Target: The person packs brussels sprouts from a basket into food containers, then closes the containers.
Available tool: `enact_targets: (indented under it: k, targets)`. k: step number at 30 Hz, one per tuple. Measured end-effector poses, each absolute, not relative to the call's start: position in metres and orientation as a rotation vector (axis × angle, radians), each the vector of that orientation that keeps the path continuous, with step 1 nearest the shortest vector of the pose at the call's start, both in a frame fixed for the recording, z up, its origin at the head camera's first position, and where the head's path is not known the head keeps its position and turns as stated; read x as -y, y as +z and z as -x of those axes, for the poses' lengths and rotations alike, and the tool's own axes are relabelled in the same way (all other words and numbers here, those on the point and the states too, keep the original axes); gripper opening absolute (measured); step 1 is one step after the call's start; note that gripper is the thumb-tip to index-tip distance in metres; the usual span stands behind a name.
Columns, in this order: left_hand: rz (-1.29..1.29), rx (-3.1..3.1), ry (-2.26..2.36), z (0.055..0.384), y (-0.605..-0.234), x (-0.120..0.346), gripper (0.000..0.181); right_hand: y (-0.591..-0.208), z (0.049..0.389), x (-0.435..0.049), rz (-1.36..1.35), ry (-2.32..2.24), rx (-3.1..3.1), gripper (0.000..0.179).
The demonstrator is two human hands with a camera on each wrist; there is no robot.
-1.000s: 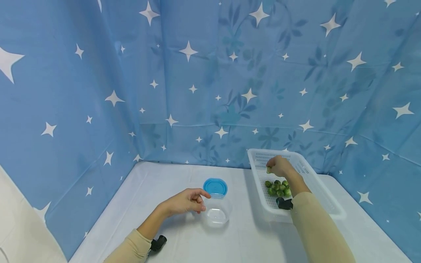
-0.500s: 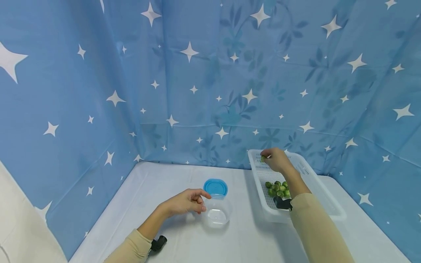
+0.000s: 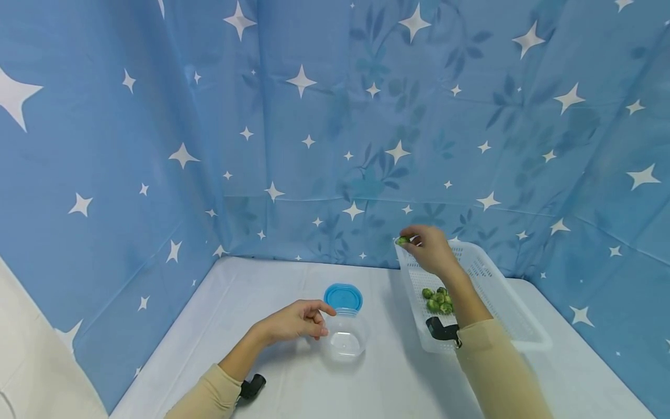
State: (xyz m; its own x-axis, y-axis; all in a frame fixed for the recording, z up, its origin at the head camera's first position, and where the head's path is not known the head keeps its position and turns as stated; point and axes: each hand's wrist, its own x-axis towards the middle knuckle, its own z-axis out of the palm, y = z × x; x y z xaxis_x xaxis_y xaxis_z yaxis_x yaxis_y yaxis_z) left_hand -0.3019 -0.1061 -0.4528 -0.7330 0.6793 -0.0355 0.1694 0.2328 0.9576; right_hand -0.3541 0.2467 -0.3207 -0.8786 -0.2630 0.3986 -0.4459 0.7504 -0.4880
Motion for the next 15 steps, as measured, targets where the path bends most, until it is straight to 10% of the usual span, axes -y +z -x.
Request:
enact_targets:
  k: [15]
  targets:
    - [-0.764, -2.067, 1.537, 0.307, -0.460, 0.109, 0.034, -0.351, 0.332, -0.206, -0.667, 0.944, 2.388, 0.025]
